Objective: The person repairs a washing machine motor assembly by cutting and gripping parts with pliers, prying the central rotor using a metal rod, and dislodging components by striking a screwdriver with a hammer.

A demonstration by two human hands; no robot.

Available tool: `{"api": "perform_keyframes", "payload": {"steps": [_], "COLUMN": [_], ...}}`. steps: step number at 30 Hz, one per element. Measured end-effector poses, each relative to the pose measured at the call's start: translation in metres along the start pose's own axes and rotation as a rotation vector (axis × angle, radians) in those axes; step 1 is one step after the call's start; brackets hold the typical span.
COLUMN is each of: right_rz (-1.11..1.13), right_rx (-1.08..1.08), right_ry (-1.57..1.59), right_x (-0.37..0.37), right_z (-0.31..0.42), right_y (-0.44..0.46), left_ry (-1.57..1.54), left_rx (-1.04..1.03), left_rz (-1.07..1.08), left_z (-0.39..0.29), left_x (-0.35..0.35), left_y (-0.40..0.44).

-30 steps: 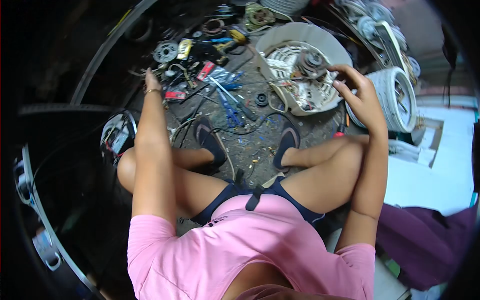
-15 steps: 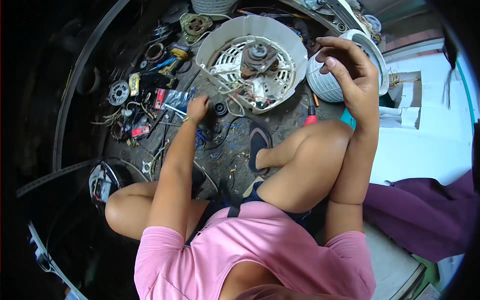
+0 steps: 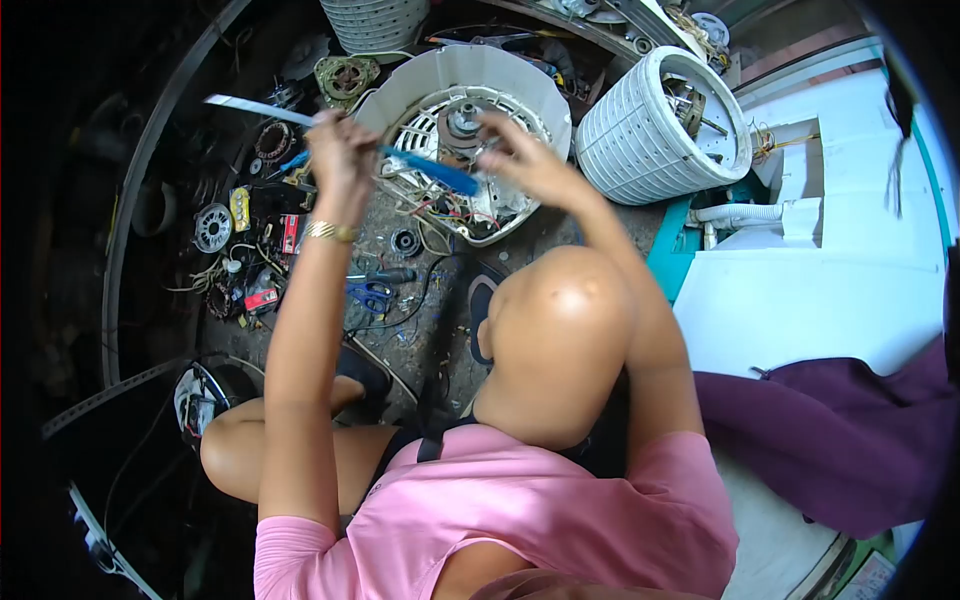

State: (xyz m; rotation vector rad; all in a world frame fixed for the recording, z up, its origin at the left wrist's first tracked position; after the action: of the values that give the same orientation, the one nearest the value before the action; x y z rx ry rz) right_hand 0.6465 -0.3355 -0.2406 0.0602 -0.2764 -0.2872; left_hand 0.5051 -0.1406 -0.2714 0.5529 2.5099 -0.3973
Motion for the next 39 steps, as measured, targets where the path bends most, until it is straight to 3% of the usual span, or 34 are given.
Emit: {"api": "perform_keyframes", "payload": {"steps": [1, 3, 5, 7, 9, 11, 15, 16, 17, 19, 21, 25, 26, 29, 32, 35, 37, 39], "right_rz": [0.022, -0.023, -0.202, -0.481, -0.670, -0.846, -0.890, -0.868, -0.900, -0.845, -0.819, -0.736, -0.712, -0.605, -0.563, -0.599, -0.695, -0.781], "right_rx": [0.089, -0.128, -0.246, -0.292, -0.260, -0.387, -0.547, -0.605, -0.480, -0.731, -0.766, -0.737, -0.638, -0.602, -0.551, -0.603, -0.553, -0.518], "right_ry": [0.068, 0.001, 0.386, 0.486, 0.379, 0.214, 0.107, -0.045, -0.108, -0.074, -0.106, -0.228, -0.298, -0.337, -0.529, -0.206, -0.062, 0.135], "right_x": [-0.014, -0.019, -0.009, 0.010, 0.027, 0.028, -0.013, -0.023, -0.032, -0.054, -0.061, -0.064, -0.061, -0.062, -0.055, -0.042, -0.031, -0.016], "right_z": [0.001, -0.009, -0.038, -0.062, -0.084, -0.109, -0.185, -0.186, -0.181, -0.227, -0.246, -0.256, -0.251, -0.259, -0.253, -0.269, -0.270, -0.272], "right_y": [-0.003, -0.021, -0.057, -0.109, -0.166, -0.224, -0.300, -0.305, -0.303, -0.320, -0.314, -0.297, -0.286, -0.269, -0.254, -0.249, -0.239, -0.222], "left_ry": [-0.039, -0.107, 0.181, 0.692, 1.091, 1.358, 1.671, 1.745, 1.818, 1.895, 2.036, 2.167, 2.104, 2.108, 2.078, 2.034, 2.046, 1.713], "left_rx": [0.051, 0.168, 0.370, 0.171, -0.266, -0.367, -0.585, -0.673, -0.764, -0.828, -0.899, -0.779, -0.794, -0.757, -0.842, -0.924, -0.953, -0.969], "left_rz": [0.029, 0.250, 0.484, 0.609, 0.488, 0.392, 0.374, 0.383, 0.389, 0.456, 0.509, 0.617, 0.580, 0.571, 0.709, 0.837, 0.803, 0.675], "left_z": [0.016, 0.059, 0.080, 0.109, 0.125, 0.137, 0.135, 0.138, 0.140, 0.156, 0.170, 0.196, 0.199, 0.198, 0.188, 0.194, 0.186, 0.165], "left_x": [-0.029, -0.074, -0.110, -0.094, -0.053, -0.021, -0.050, -0.063, -0.074, -0.089, -0.105, -0.114, -0.113, -0.112, -0.106, -0.101, -0.101, -0.092], "left_y": [-0.005, -0.013, -0.042, -0.031, -0.001, 0.021, 0.011, 0.007, 0.003, 0.012, 0.017, 0.035, 0.039, 0.040, 0.032, 0.022, 0.010, 0.002]}}
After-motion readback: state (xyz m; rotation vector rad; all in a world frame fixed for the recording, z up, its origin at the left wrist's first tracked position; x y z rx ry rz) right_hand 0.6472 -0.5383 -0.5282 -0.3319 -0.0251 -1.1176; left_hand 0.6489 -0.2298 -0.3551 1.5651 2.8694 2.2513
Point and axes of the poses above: each hand's wrist, its own y-axis towards the middle knuckle, its own x-axis out of the back of the hand, z = x × y, the point moved 8 cm from there along y, towards the middle knuckle, and after that the axes turned 10 degrees about y, right-handed, at the moved point
